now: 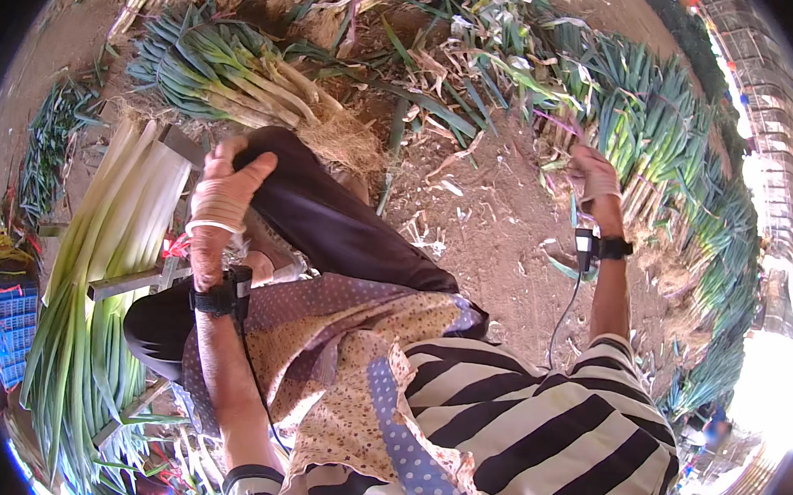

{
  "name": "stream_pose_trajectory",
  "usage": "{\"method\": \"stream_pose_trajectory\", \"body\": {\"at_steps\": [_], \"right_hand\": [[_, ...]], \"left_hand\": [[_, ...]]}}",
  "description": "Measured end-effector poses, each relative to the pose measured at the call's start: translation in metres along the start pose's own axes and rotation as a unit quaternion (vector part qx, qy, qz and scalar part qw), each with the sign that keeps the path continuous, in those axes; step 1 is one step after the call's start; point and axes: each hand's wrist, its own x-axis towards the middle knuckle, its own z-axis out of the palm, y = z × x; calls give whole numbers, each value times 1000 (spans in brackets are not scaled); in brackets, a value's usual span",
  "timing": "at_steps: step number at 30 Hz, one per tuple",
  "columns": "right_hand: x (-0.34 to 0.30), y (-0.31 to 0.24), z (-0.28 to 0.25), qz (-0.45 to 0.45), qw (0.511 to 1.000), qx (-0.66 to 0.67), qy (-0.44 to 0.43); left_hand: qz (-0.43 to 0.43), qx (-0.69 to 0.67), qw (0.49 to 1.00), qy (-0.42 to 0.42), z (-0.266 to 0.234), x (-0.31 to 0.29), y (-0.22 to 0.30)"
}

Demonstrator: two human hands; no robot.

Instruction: Trimming, cleaning, and bundling leeks on the ground in an agricultural setting.

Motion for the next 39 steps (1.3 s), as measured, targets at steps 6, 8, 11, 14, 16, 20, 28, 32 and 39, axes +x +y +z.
{"method": "stream_pose_trajectory", "body": {"at_steps": [6, 8, 11, 14, 16, 20, 28, 32, 39], "right_hand": [[-25, -7, 13, -44, 981, 180, -57], [-39, -14, 15, -11, 980, 193, -50], [-44, -18, 22, -32, 964, 246, -93], [-50, -35, 25, -15, 952, 284, -111], [-54, -59, 40, -48, 942, 292, -157], [-46, -88, 84, -78, 897, 358, -245], [-156, -137, 233, -179, 793, 284, -508], [-187, -170, 272, -236, 798, 264, -487], [-211, -161, 288, -267, 817, 108, -499]], "left_hand": [[-63, -293, 954, -20, -4, -29, -43], [-162, -306, 937, -50, -22, -49, -20], [-169, -337, 923, -77, -38, -72, -22], [-205, -342, 917, -12, -55, -88, 2], [-205, -343, 917, 6, -64, -88, -12], [-24, -546, 837, 44, -65, -83, -50], [273, -673, 647, -233, -44, -128, 72], [128, -417, 867, -242, -10, -126, 63], [39, -688, 700, -188, -12, -170, 35]]}}
